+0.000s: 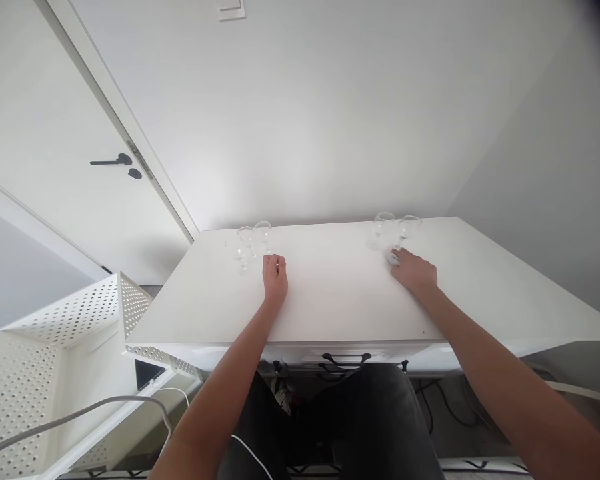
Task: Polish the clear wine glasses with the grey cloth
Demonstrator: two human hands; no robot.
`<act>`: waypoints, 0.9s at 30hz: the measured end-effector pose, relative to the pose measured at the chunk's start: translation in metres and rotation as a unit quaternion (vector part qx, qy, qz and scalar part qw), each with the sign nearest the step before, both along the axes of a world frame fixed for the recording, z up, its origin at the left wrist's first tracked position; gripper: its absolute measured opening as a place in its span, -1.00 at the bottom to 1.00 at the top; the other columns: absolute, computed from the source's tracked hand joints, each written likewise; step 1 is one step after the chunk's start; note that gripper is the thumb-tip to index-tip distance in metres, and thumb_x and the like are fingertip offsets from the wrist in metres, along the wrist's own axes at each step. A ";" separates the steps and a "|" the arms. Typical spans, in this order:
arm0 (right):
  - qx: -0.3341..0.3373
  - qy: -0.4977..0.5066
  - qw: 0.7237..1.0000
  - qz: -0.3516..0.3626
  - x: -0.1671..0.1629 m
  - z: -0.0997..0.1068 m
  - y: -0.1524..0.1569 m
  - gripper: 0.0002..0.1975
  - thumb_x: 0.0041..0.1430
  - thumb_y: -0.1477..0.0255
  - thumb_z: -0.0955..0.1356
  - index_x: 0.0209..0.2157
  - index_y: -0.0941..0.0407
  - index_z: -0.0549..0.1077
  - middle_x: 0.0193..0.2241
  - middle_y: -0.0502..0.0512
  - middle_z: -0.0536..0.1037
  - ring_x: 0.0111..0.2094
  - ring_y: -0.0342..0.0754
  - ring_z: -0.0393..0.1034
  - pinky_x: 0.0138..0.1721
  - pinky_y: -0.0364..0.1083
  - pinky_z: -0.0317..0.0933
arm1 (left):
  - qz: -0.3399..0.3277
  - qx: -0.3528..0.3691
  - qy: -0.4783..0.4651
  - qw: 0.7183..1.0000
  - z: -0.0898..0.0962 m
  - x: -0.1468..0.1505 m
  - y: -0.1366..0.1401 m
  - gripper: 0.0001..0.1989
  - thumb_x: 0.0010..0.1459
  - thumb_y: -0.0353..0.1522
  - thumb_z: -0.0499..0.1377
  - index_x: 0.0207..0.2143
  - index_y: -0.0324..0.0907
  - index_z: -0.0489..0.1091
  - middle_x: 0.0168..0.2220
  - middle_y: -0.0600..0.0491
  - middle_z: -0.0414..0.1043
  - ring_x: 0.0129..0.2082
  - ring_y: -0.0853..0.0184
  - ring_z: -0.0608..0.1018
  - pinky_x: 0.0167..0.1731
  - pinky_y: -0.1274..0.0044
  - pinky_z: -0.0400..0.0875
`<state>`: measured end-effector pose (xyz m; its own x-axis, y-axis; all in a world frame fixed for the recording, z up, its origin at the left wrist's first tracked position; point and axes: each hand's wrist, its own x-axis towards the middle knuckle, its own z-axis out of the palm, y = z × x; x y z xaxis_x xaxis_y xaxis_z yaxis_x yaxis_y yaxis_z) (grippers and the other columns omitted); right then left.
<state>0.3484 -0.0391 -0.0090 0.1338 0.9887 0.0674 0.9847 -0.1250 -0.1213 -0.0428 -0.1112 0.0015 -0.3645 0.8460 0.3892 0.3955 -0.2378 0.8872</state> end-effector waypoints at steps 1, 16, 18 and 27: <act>0.002 -0.001 1.000 0.005 0.001 -0.001 0.004 -0.29 0.15 0.36 0.26 0.37 -0.04 0.28 0.33 0.23 0.36 0.07 0.28 0.49 -0.06 0.18 0.40 | 0.000 0.000 0.000 1.000 -0.001 0.000 0.000 -0.69 0.44 -0.25 0.00 -0.40 -0.15 0.26 -0.23 0.02 0.20 -0.37 0.38 0.31 -0.35 0.49 0.27; 0.002 -0.010 1.000 0.025 0.000 -0.002 0.023 -0.27 0.14 0.35 0.27 0.38 -0.03 0.28 0.39 0.18 0.28 0.13 0.26 0.46 0.01 0.17 0.37 | -0.011 -0.001 -0.005 1.000 -0.001 0.000 0.001 -0.52 0.41 -0.11 0.03 -0.50 -0.14 -0.04 -0.41 0.09 0.01 -0.45 0.37 0.12 -0.45 0.48 0.09; 0.001 -0.008 1.000 0.026 0.000 -0.003 0.024 -0.28 0.15 0.35 0.26 0.38 -0.03 0.27 0.40 0.18 0.28 0.13 0.25 0.46 0.01 0.18 0.37 | -0.015 -0.003 -0.008 1.000 -0.001 0.000 0.001 -0.50 0.41 -0.10 0.03 -0.50 -0.14 -0.08 -0.43 0.10 -0.03 -0.46 0.37 0.08 -0.47 0.48 0.04; 0.016 -0.012 1.000 0.012 -0.002 -0.003 0.018 -0.28 0.24 0.35 0.22 0.43 -0.06 0.13 0.42 0.21 0.21 0.05 0.22 0.49 -0.12 0.11 0.38 | -0.033 -0.023 -0.032 0.999 -0.003 0.001 -0.001 -0.51 0.40 -0.11 0.02 -0.47 -0.12 -0.16 -0.49 0.13 -0.19 -0.51 0.40 -0.05 -0.51 0.48 -0.13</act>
<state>0.3463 -0.0213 -0.0116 0.1078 0.9890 0.1014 0.9901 -0.0976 -0.1008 -0.0421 -0.1117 -0.0013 -0.3306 0.8856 0.3263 0.3226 -0.2189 0.9209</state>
